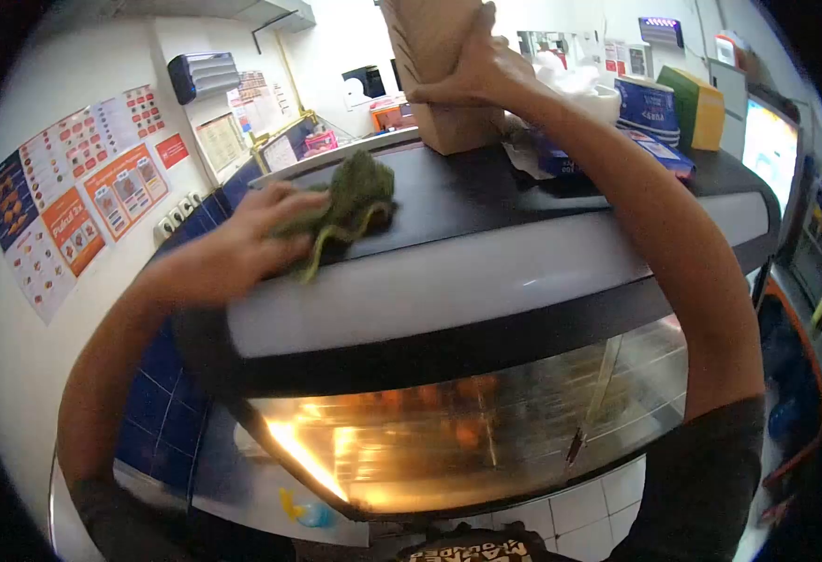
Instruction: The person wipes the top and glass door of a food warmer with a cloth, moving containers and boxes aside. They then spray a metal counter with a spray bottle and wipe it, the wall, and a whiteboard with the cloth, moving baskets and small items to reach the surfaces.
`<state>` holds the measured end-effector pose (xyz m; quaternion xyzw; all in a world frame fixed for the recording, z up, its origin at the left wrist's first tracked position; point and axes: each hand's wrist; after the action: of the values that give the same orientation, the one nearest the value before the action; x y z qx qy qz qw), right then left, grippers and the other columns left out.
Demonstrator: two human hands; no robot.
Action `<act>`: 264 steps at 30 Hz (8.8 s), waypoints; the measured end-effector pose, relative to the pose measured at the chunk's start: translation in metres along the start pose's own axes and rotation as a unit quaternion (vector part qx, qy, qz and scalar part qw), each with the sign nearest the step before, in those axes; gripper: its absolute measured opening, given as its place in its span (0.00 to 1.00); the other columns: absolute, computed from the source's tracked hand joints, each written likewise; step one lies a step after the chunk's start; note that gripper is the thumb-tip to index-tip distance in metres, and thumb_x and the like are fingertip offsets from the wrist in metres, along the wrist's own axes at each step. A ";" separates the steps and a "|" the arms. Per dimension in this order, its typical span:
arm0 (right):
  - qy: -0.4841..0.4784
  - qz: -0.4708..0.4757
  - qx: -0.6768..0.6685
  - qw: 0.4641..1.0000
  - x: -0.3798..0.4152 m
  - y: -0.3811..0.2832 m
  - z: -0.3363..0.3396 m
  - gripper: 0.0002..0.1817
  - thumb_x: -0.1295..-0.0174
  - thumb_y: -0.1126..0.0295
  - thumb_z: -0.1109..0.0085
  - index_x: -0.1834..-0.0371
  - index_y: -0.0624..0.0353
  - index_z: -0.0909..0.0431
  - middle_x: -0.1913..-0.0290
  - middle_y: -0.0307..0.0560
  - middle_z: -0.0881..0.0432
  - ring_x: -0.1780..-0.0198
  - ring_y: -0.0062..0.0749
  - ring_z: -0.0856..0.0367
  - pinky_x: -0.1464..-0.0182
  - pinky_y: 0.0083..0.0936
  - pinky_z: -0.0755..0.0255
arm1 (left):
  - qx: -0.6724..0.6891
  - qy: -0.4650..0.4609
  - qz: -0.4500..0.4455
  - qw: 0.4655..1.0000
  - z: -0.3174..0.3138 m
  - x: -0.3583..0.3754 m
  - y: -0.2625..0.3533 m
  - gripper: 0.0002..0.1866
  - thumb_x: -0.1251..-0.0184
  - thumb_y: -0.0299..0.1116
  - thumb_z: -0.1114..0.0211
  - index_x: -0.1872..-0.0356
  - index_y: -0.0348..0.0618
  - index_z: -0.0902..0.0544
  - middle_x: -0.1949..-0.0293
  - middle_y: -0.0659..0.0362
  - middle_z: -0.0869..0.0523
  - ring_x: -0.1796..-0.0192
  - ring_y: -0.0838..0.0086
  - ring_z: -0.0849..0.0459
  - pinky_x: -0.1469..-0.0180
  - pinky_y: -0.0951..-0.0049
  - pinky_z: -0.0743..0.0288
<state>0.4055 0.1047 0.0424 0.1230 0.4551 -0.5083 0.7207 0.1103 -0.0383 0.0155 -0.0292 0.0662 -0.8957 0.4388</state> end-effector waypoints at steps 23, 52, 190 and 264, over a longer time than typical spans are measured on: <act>-0.163 0.097 -0.187 0.964 -0.008 -0.101 -0.053 0.69 0.59 0.47 0.23 0.29 0.74 0.66 0.38 0.74 0.36 0.34 0.62 0.33 0.31 0.42 0.35 | -0.015 0.213 0.011 0.977 -0.032 0.047 0.026 0.24 0.31 0.35 0.44 0.36 0.39 0.30 0.41 0.43 0.29 0.37 0.49 0.31 0.32 0.56 0.40; -0.208 0.029 0.218 0.953 0.029 0.083 0.118 0.47 0.50 0.33 0.36 0.36 0.59 0.29 0.38 0.63 0.27 0.36 0.54 0.29 0.36 0.47 0.32 | 0.034 0.088 0.179 0.979 0.008 -0.032 0.070 0.32 0.26 0.54 0.52 0.34 0.36 0.30 0.39 0.40 0.32 0.32 0.53 0.36 0.29 0.61 0.43; 0.288 0.227 -0.087 0.926 0.052 0.069 0.092 0.52 0.64 0.40 0.24 0.47 0.73 0.32 0.55 0.63 0.21 0.58 0.48 0.17 0.56 0.34 0.22 | -0.136 0.500 -0.078 0.852 0.152 -0.149 0.166 0.17 0.42 0.31 0.41 0.61 0.23 0.18 0.65 0.40 0.15 0.60 0.58 0.14 0.57 0.61 0.21; -0.497 0.116 0.069 0.857 0.011 -0.067 -0.004 0.56 0.59 0.24 0.41 0.35 0.61 0.29 0.43 0.64 0.22 0.44 0.51 0.20 0.48 0.51 0.23 | -0.190 0.561 0.079 0.802 -0.116 0.033 0.129 0.22 0.50 0.27 0.43 0.51 0.46 0.13 0.49 0.51 0.17 0.48 0.56 0.20 0.47 0.57 0.28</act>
<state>0.3478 0.0700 0.0502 -0.0449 -0.0175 -0.4449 0.8943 0.1777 -0.1318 -0.1186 0.4006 0.4714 -0.6876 0.3802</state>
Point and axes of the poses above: each hand's wrist, its own x-axis away from the middle knuckle, its own z-axis out of the back of the hand, y = z × x
